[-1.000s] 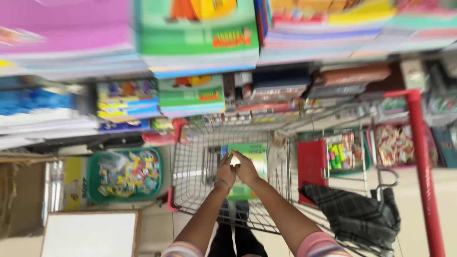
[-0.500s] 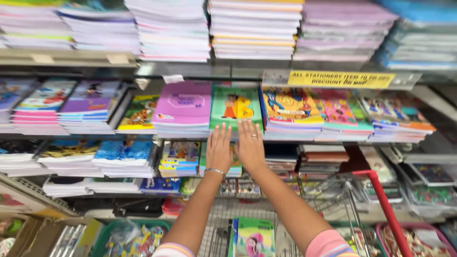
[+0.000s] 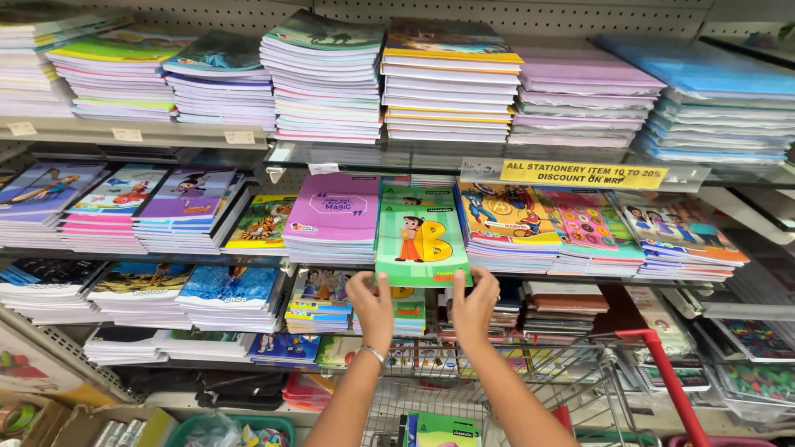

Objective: Selecting and placing various notebooks and stationery items into a shopping cart in a convenience store.

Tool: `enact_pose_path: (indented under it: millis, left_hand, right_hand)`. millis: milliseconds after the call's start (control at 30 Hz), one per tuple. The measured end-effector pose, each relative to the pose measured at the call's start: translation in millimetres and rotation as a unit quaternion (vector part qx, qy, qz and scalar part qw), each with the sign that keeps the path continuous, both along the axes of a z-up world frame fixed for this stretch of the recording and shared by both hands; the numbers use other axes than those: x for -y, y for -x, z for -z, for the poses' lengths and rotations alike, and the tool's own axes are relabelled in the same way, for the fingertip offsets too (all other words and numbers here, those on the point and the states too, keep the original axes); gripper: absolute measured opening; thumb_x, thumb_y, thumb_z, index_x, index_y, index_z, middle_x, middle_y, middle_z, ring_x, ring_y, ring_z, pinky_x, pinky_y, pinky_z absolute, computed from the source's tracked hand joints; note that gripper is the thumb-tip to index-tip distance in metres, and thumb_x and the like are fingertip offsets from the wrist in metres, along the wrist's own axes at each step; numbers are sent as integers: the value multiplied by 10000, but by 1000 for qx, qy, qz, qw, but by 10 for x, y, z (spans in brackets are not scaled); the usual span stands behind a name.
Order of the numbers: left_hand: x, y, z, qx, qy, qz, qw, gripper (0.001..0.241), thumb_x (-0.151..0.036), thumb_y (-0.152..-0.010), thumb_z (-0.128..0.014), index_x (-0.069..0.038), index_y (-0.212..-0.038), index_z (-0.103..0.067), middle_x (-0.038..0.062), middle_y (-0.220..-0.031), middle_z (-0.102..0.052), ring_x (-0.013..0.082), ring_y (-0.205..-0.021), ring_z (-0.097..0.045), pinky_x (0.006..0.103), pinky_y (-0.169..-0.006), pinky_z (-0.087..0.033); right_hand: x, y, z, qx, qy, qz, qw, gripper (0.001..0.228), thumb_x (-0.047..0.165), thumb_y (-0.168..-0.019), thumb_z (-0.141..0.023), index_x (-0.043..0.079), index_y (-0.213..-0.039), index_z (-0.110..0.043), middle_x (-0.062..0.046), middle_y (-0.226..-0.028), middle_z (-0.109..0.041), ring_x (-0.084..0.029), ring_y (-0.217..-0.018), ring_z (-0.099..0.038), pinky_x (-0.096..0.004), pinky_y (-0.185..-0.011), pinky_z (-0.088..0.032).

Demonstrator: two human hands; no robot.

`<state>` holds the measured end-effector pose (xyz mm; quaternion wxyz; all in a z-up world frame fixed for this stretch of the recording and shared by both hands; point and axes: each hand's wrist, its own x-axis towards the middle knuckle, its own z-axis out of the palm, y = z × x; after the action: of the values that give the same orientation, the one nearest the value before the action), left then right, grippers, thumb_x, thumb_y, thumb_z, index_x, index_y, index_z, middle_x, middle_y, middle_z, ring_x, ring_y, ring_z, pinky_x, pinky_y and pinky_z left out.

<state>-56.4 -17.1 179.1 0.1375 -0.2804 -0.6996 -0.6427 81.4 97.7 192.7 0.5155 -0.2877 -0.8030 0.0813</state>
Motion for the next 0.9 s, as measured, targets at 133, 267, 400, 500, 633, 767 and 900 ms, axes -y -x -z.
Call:
enact_pose_path:
  millis: [133,267,400,500,633,767,900]
  left_hand:
    - [-80,178,134,268,-123,201,934,334,-199,-976,-606,-40,-1244,-486,110,-1046,-687,168,-880,-720,266,-780,-589]
    - [267,17,360,302,-135,213,919,364,-157,-940,-598,-60,-1273,-490,94,-1038,-688,184,-856,-696,302,-734,-570]
    - [517,102,788,369,-46,252,893,378,-187,-968,-569,-67,-1326,-552,87,-1076,-710,139,-927,-683,298,-781,-564]
    - [520,129,1142,317,13,272,909,409,-237,-998,-579,-76,-1373,-565,82,-1091,-733,112,-957,-655,256,-830,-520]
    - [496,70,1872,256,53,307,915,381,-247,-1008,-571,-65,-1342,-556,55,-1124,-724,121,-999,-672,270,-867,-535]
    - [631,-365,3046,300,206,252,897,331,-245,-1023,-595,-95,-1317,-611,118,-1035,-686,186,-899,-609,320,-825,-538]
    - [674,-852,3880,381,334,222,833,367,-195,-997,-560,-155,-1360,-520,100,-1156,-730,219,-934,-706,371,-810,-556]
  right_hand:
    - [-229,88,156,-273,488,-138,817,481,280,-951,-661,69,-1310,-421,-122,-1119,-577,-192,-906,-592,-360,-754,-507]
    - [-94,-178,485,-280,478,-193,810,483,258,-976,-649,64,-1365,-438,-142,-1023,-641,-181,-829,-601,-287,-690,-484]
    - [-36,-408,689,-234,570,-198,762,402,162,-911,-619,82,-1297,-538,-61,-1003,-679,-163,-852,-654,-343,-685,-561]
    - [-63,-445,973,-191,583,-217,759,347,151,-944,-641,64,-1277,-599,-78,-1038,-717,-152,-880,-648,-310,-733,-522]
    - [-58,-584,1865,-147,567,-216,781,325,157,-971,-651,25,-1266,-617,-98,-1094,-738,-131,-942,-652,-286,-790,-540]
    - [101,-1028,3052,-121,575,-198,784,331,145,-969,-641,28,-1278,-616,-69,-1130,-743,-116,-1001,-671,-250,-845,-536]
    - [336,-1472,3717,-83,710,-55,697,364,84,-917,-631,72,-1277,-576,-73,-1047,-738,-153,-929,-672,-303,-792,-536]
